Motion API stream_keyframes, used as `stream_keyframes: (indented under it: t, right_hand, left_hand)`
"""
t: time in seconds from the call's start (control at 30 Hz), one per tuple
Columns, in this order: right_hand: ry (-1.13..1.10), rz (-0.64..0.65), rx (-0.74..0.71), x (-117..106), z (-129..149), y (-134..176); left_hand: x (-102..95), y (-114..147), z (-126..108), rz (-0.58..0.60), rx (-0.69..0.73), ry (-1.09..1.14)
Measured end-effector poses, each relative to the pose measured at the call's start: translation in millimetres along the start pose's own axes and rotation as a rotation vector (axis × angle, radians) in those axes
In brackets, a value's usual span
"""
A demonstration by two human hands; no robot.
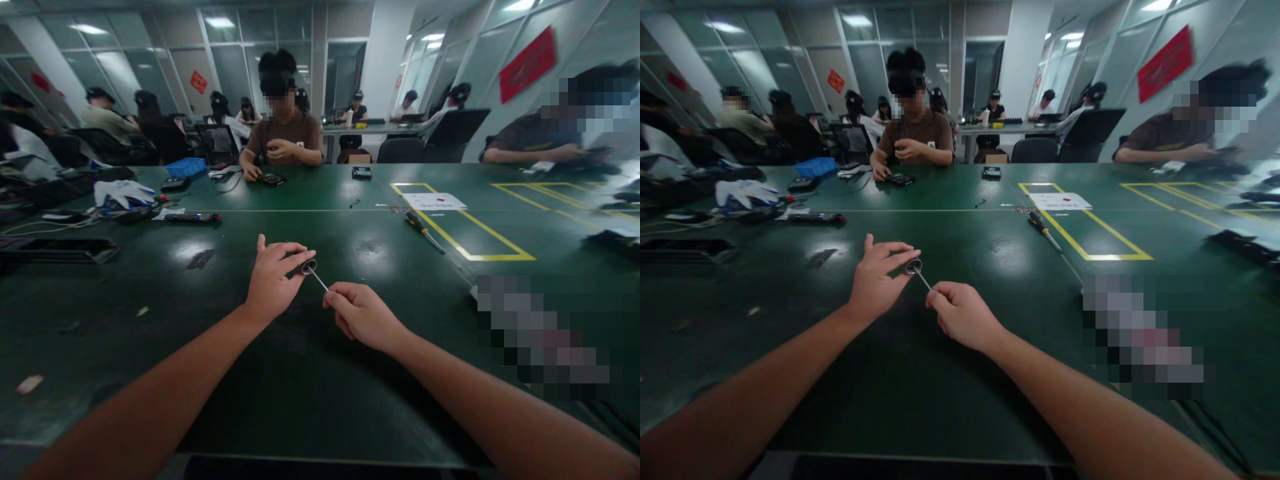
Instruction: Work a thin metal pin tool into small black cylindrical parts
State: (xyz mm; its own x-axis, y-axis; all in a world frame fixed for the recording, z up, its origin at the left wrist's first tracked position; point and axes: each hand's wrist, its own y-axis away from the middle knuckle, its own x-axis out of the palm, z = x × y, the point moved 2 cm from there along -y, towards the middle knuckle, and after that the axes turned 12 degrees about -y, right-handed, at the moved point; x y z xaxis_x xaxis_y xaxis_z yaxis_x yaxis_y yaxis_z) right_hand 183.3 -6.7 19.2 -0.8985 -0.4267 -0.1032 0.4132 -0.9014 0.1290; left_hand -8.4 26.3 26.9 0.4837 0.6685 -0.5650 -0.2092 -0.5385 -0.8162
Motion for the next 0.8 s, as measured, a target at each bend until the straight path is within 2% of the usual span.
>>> stream_keyframes:
  t: [0.4,0.63,0.8]
  right_hand:
    - [-0.069,0.025,0.047,3.8,1.6,2.6]
    - [-0.057,0.02,-0.007,3.6,1.8,4.9]
    - [-0.044,0.012,0.013,3.5,1.7,4.0]
  left_hand:
    - [1.6,2.1,-1.2,0.028,0.004,0.019]
    - [4.2,1.5,3.1,0.049,-0.084,0.045]
    - [5.1,1.9,4.4,0.059,-0.103,0.049]
